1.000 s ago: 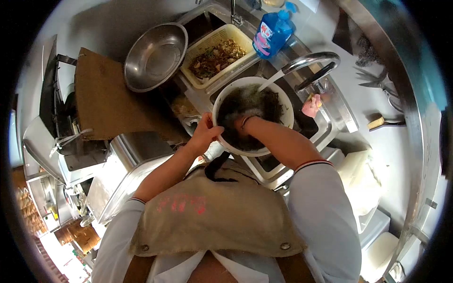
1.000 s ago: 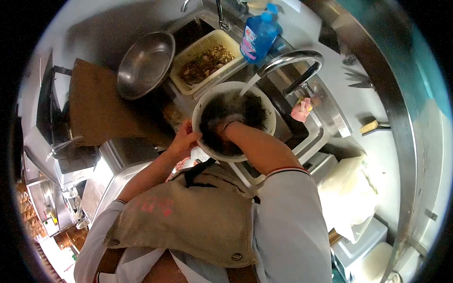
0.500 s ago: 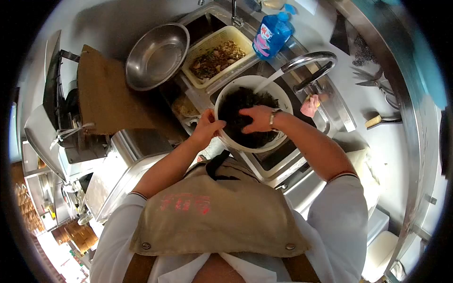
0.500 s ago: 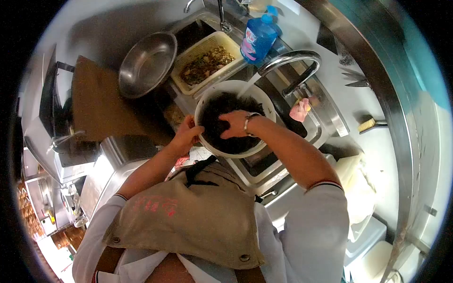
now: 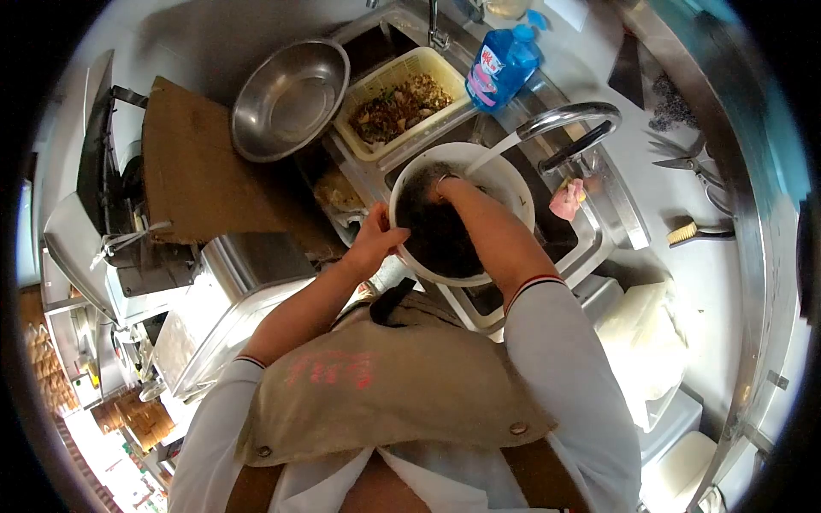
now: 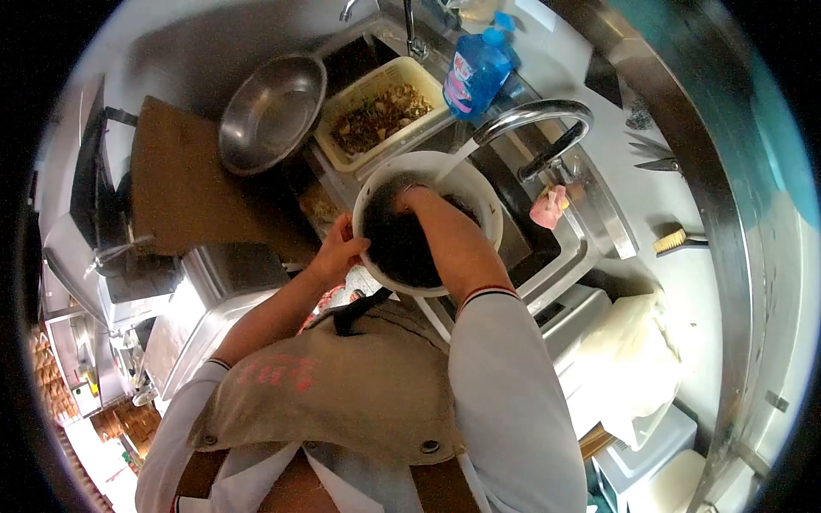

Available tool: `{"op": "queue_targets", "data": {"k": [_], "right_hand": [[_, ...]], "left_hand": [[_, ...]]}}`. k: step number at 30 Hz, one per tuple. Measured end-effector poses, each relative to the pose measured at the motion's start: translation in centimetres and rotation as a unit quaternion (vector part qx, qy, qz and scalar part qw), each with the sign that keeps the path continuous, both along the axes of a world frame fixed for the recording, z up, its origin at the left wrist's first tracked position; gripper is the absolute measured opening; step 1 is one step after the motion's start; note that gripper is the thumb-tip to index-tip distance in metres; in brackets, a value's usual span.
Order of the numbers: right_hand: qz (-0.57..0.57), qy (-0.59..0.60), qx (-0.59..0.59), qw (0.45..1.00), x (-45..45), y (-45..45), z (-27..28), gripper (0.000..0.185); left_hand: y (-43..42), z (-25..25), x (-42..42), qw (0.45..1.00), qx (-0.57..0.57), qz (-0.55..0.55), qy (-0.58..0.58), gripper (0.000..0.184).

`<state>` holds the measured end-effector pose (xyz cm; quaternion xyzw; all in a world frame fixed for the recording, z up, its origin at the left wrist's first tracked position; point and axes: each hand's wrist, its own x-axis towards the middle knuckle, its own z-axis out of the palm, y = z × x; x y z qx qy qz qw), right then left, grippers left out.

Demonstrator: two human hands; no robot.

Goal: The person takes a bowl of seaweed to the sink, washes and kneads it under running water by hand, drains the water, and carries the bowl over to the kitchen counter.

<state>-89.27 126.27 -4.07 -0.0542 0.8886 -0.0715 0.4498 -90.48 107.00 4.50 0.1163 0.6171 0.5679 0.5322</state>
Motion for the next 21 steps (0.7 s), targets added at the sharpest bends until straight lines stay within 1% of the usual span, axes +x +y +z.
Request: {"op": "queue_targets", "data": {"k": [2, 3, 4, 6, 9, 11, 14, 17, 18, 20, 21], "right_hand": [[0.108, 0.001, 0.049, 0.993, -0.7, -1.3, -0.5, 0.038], [0.121, 0.008, 0.053, 0.991, -0.7, -1.8, -0.2, 0.036], [0.041, 0.028, 0.010, 0.999, 0.3, -2.2, 1.5, 0.036], [-0.115, 0.070, -0.084, 0.987, 2.7, -3.1, 5.9, 0.036], [-0.094, 0.089, -0.065, 0.989, 7.0, -3.3, 11.6, 0.043], [-0.062, 0.077, -0.023, 0.995, 9.8, -2.1, 12.5, 0.049], [-0.120, 0.030, -0.005, 0.992, 12.5, -0.4, 12.0, 0.057], [-0.080, 0.011, 0.068, 0.994, 12.2, -1.7, 10.0, 0.056], [-0.037, -0.059, 0.092, 0.993, 11.3, -2.2, 8.0, 0.055], [0.047, -0.194, 0.141, 0.970, 8.6, -2.5, 3.8, 0.053], [0.004, -0.138, 0.127, 0.982, 8.5, -2.6, 3.3, 0.049]], "left_hand": [[0.1, 0.3, 0.1, 1.000, -0.001, 0.005, -0.001, 0.038], [0.0, 0.0, 0.1, 1.000, 0.003, 0.006, -0.001, 0.037], [-0.1, -0.5, 0.0, 1.000, 0.008, 0.005, -0.002, 0.037], [-0.2, -0.8, 0.0, 1.000, 0.011, 0.005, -0.009, 0.036], [-0.3, -0.4, -0.1, 1.000, 0.010, 0.008, -0.018, 0.036], [-0.3, -0.4, -0.1, 1.000, 0.013, 0.012, -0.019, 0.037], [-0.2, -0.4, -0.1, 1.000, 0.006, 0.010, -0.019, 0.037], [-0.2, 0.0, 0.2, 0.999, 0.020, 0.007, -0.027, 0.038], [-0.4, -0.1, 0.3, 0.999, 0.020, 0.006, -0.030, 0.038], [-0.2, -0.2, 0.2, 0.999, 0.024, 0.002, -0.034, 0.038], [-0.1, -0.1, 0.2, 1.000, 0.014, -0.001, -0.025, 0.039]]}}
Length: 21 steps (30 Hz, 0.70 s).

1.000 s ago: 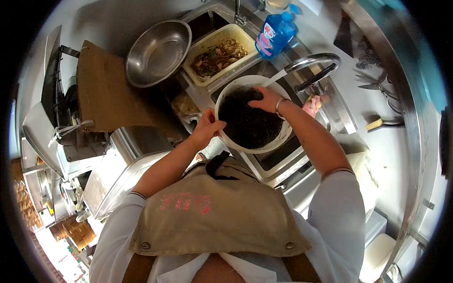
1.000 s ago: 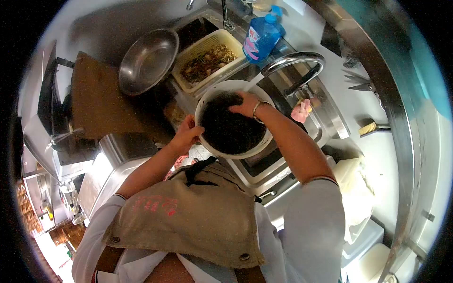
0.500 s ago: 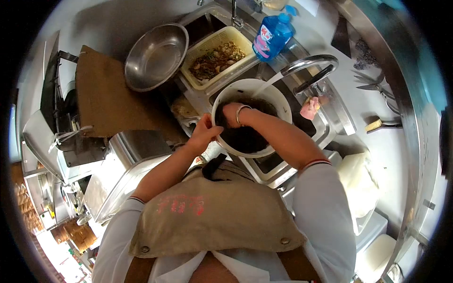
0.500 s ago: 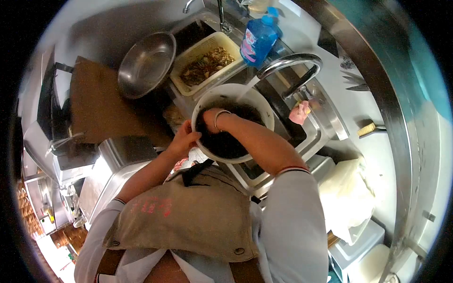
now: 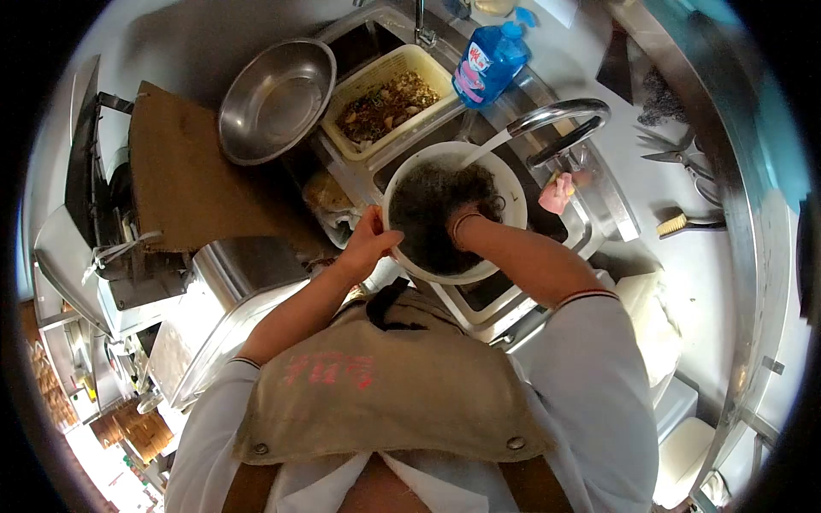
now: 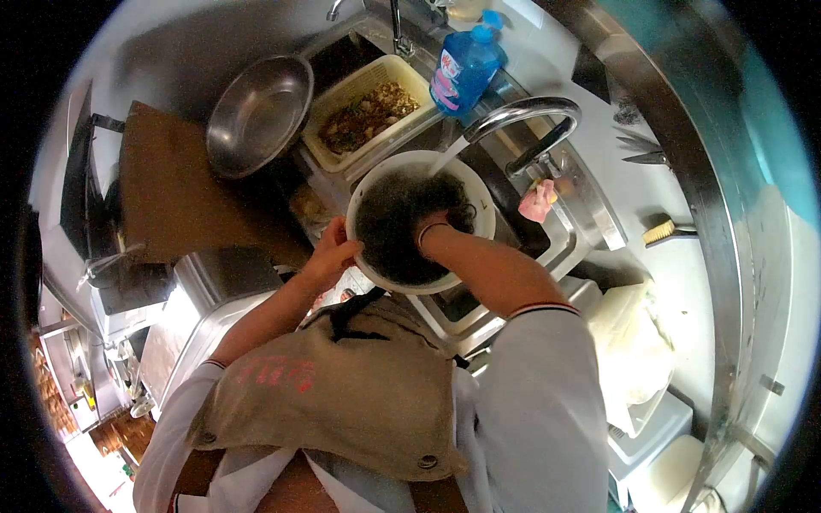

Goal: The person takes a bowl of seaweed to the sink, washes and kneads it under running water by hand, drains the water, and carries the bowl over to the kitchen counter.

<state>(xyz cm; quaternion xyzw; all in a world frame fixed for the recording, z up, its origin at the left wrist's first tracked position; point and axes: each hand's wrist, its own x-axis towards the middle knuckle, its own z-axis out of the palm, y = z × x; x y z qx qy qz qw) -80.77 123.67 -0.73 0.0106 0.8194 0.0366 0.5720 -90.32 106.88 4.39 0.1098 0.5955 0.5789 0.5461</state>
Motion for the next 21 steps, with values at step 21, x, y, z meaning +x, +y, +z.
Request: {"op": "queue_targets", "data": {"k": [21], "right_hand": [[-0.166, 0.248, -0.126, 0.946, 1.0, -0.6, 12.3, 0.071]], "left_hand": [[0.0, 0.9, 0.0, 1.000, 0.009, 0.010, -0.002, 0.043]]}}
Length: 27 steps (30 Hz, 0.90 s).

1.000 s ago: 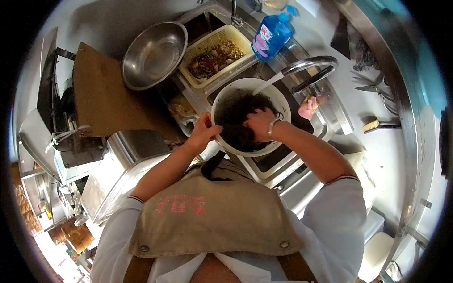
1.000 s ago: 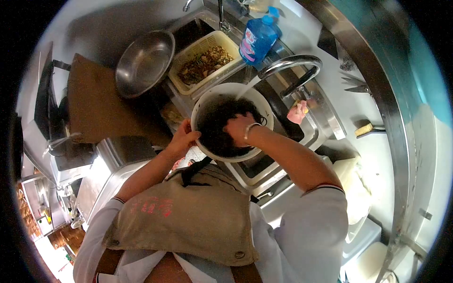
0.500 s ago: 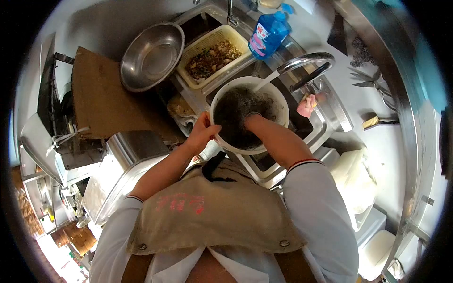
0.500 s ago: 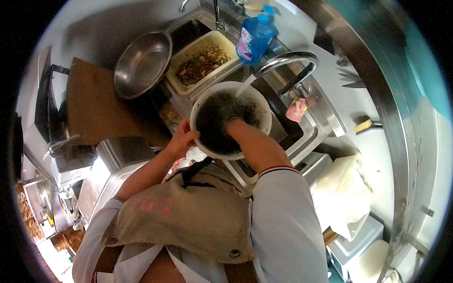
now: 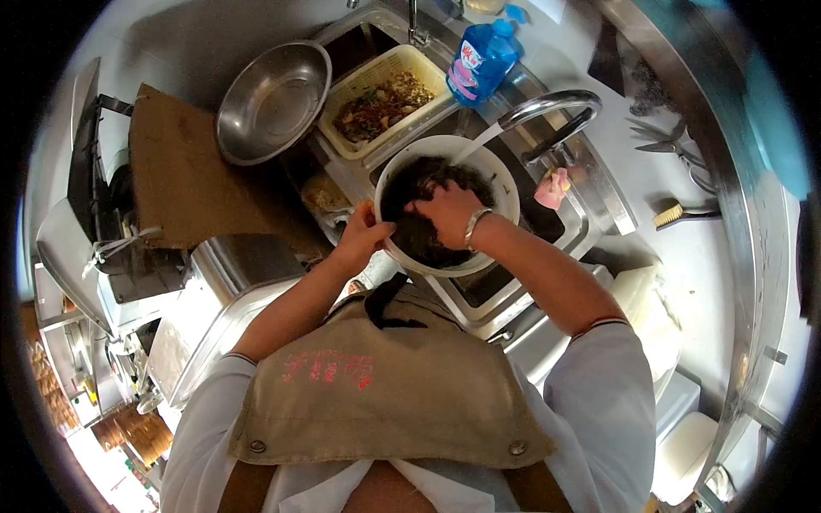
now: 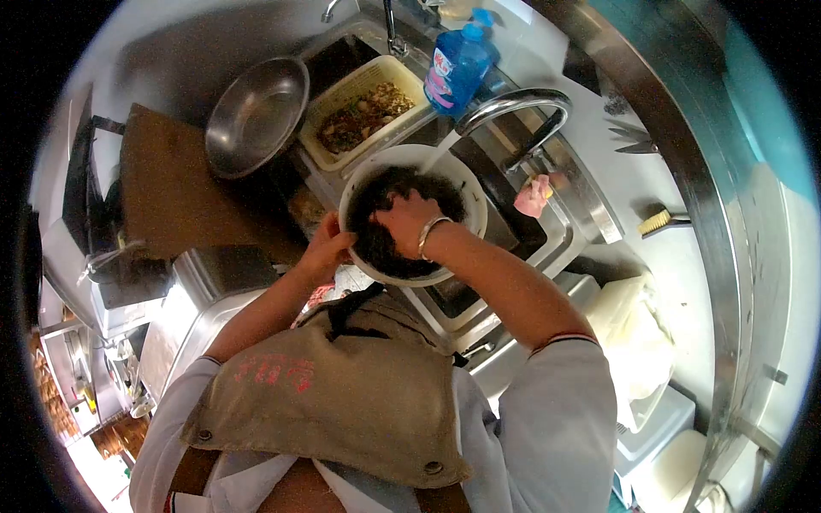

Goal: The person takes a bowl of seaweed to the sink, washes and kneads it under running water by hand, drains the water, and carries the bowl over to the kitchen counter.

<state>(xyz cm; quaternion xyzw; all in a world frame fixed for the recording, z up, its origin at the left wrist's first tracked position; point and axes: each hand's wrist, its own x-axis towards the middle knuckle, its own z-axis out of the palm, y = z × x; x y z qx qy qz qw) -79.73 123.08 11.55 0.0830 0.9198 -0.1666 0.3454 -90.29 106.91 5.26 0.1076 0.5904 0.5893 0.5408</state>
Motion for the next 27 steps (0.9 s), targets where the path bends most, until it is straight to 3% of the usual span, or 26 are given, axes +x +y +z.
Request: {"op": "queue_targets", "data": {"k": [2, 3, 6, 9, 12, 18, 21, 24, 27], "right_hand": [[0.071, -0.068, 0.054, 0.994, -0.4, -0.9, -0.7, 0.079], [0.061, -0.101, 0.025, 0.993, -0.6, -1.1, -2.8, 0.087], [0.055, -0.112, 0.052, 0.991, -1.2, -1.6, -5.8, 0.080], [0.139, -0.164, 0.050, 0.975, -3.0, -1.3, -10.0, 0.071], [-0.098, 0.022, -0.080, 0.992, -4.4, -1.7, -10.3, 0.047], [0.015, 0.155, 0.018, 0.988, -2.9, -1.8, -8.9, 0.042], [0.118, -0.167, 0.035, 0.978, -2.6, -1.6, -6.2, 0.046], [-0.001, 0.047, -0.117, 0.992, 1.0, 1.7, -2.6, 0.049], [-0.156, 0.087, -0.024, 0.984, 2.2, 4.8, -2.2, 0.060]], "left_hand": [[0.0, -0.1, 0.0, 1.000, -0.007, 0.000, 0.010, 0.041], [0.0, -0.1, 0.1, 1.000, -0.005, -0.002, 0.009, 0.040], [-0.2, -0.1, 0.0, 1.000, -0.004, 0.001, 0.012, 0.038], [-0.1, -0.3, 0.0, 1.000, -0.009, -0.008, 0.020, 0.035], [0.0, -0.2, 0.1, 1.000, -0.027, -0.004, 0.009, 0.034], [-0.3, -0.7, -0.6, 0.999, -0.022, -0.022, 0.011, 0.036], [-0.2, -0.3, -0.2, 1.000, -0.024, -0.004, 0.005, 0.041], [-0.1, -1.0, -0.3, 1.000, -0.014, -0.001, -0.002, 0.042], [-0.4, -1.5, -0.7, 1.000, -0.019, -0.021, 0.005, 0.043]]}}
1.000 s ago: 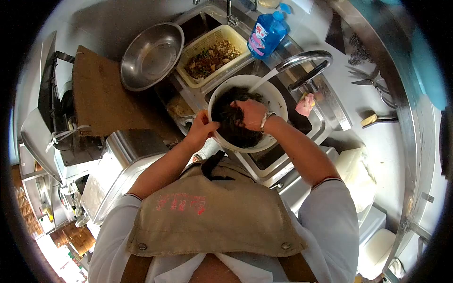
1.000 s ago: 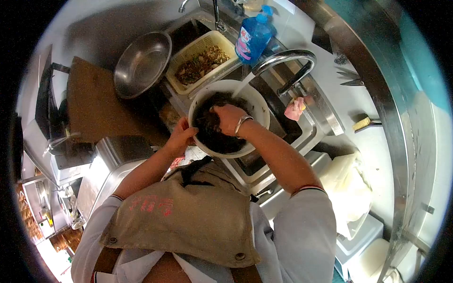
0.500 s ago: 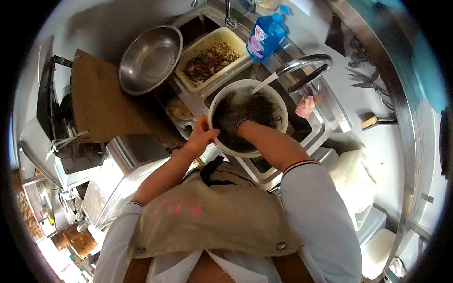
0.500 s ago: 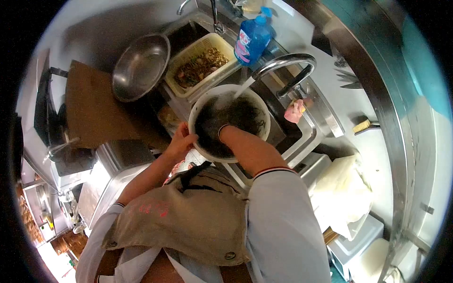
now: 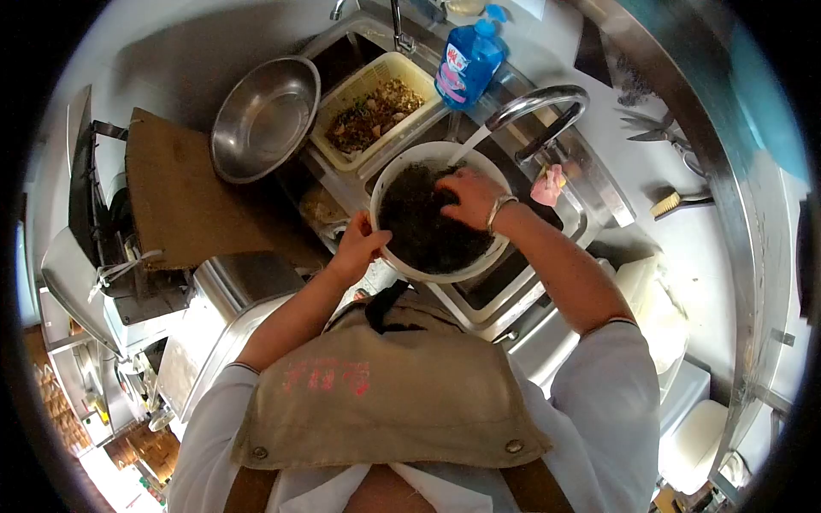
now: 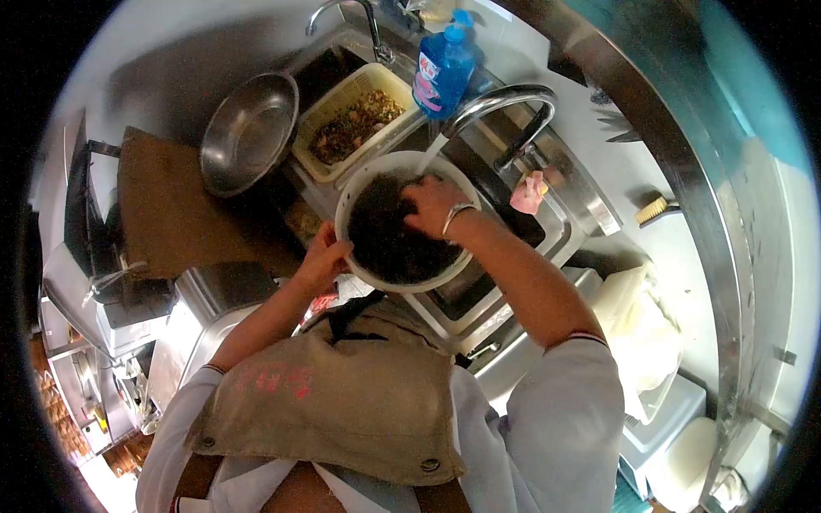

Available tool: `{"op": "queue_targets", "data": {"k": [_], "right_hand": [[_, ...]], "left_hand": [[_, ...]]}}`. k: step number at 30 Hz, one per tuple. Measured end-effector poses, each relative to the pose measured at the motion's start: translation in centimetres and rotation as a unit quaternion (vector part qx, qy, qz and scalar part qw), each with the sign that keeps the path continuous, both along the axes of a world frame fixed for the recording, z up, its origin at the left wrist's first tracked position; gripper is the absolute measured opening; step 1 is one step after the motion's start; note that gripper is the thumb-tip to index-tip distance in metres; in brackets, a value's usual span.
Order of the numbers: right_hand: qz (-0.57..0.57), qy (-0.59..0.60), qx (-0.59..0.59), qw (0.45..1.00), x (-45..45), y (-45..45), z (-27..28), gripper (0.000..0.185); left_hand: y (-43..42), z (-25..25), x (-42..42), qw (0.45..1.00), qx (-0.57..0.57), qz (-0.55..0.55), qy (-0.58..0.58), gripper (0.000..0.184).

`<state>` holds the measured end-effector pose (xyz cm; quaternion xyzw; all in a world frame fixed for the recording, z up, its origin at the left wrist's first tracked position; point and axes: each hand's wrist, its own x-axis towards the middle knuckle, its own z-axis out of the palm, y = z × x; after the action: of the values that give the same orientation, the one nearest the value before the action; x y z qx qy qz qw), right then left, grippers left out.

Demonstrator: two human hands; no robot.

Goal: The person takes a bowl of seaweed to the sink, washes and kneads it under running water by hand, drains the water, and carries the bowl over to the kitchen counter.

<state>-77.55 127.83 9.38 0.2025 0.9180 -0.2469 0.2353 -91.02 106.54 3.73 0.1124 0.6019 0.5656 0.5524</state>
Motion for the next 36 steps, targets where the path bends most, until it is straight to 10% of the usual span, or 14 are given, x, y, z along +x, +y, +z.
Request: {"op": "queue_targets", "data": {"k": [4, 7, 11, 22, 26, 29, 36], "right_hand": [[-0.121, -0.010, -0.110, 0.987, -1.8, 1.9, -7.2, 0.072], [0.010, -0.180, -0.093, 0.979, -5.6, 1.3, -8.3, 0.063], [0.123, -0.127, -0.029, 0.984, -9.7, 0.1, -14.6, 0.054], [0.252, -0.133, -0.008, 0.959, -1.6, -4.2, -1.0, 0.069], [0.275, -0.112, 0.055, 0.953, -0.4, -5.1, -2.8, 0.066], [0.353, -0.357, 0.028, 0.865, -4.5, -5.8, -9.1, 0.057], [0.276, -0.215, 0.003, 0.937, -5.9, -4.5, -9.7, 0.056]], "left_hand": [[0.7, 1.1, 0.6, 1.000, -0.013, 0.007, 0.016, 0.040], [0.5, 0.5, 0.4, 1.000, -0.022, 0.005, 0.017, 0.038], [0.6, 1.0, 0.6, 1.000, -0.012, 0.009, 0.012, 0.038], [0.3, 1.5, 0.5, 1.000, -0.001, 0.019, -0.005, 0.040], [0.2, 0.9, 0.4, 1.000, 0.008, 0.011, -0.002, 0.039], [0.0, 0.7, 0.3, 1.000, 0.006, 0.006, 0.005, 0.037], [0.2, 1.0, 0.5, 1.000, 0.008, 0.004, 0.004, 0.035]]}}
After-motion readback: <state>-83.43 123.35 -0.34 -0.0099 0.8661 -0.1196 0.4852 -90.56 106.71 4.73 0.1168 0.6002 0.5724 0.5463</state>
